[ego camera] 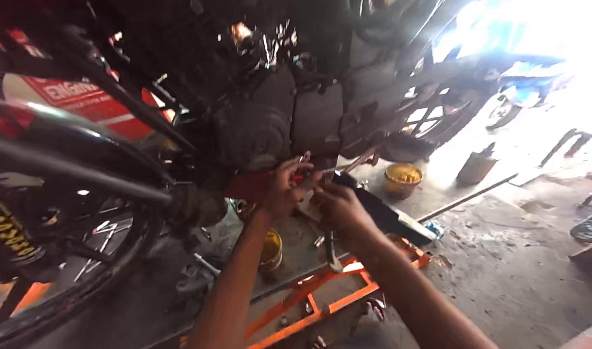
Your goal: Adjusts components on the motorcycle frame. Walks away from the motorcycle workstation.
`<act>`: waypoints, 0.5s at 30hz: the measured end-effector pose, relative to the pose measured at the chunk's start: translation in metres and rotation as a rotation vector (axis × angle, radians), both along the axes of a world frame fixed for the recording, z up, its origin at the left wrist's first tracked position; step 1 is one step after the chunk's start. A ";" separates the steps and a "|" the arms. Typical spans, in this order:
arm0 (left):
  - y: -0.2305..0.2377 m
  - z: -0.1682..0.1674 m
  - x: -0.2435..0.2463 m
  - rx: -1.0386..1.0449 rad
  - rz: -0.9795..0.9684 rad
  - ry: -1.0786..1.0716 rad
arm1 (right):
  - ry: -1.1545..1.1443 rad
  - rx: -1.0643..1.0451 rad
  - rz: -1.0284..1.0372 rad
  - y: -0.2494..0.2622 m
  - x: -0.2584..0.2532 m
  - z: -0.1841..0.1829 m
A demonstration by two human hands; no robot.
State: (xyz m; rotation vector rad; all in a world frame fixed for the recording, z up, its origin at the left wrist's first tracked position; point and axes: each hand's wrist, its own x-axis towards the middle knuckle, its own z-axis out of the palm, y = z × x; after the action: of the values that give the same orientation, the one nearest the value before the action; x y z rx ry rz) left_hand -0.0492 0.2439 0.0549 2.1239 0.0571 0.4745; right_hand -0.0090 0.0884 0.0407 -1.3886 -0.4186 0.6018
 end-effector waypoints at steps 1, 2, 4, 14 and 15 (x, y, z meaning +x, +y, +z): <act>0.003 -0.003 0.002 0.009 -0.005 -0.022 | -0.049 -0.054 -0.002 0.004 0.005 0.006; 0.007 0.000 0.008 0.016 -0.016 -0.042 | -0.158 -0.122 -0.003 0.010 0.013 0.013; 0.011 -0.001 0.012 0.008 -0.023 -0.068 | -0.440 -0.331 -0.019 0.019 0.020 0.018; 0.014 -0.007 0.015 0.040 0.004 -0.088 | -0.821 -0.774 -0.125 0.026 0.008 0.028; 0.015 -0.008 0.016 0.038 0.008 -0.088 | -0.841 -0.774 -0.137 0.027 0.008 0.024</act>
State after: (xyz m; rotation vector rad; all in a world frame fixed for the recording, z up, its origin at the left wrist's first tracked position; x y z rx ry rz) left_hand -0.0334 0.2590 0.0472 2.1376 0.0070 0.5773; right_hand -0.0010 0.1155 0.0646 -2.3894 -0.7920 0.0047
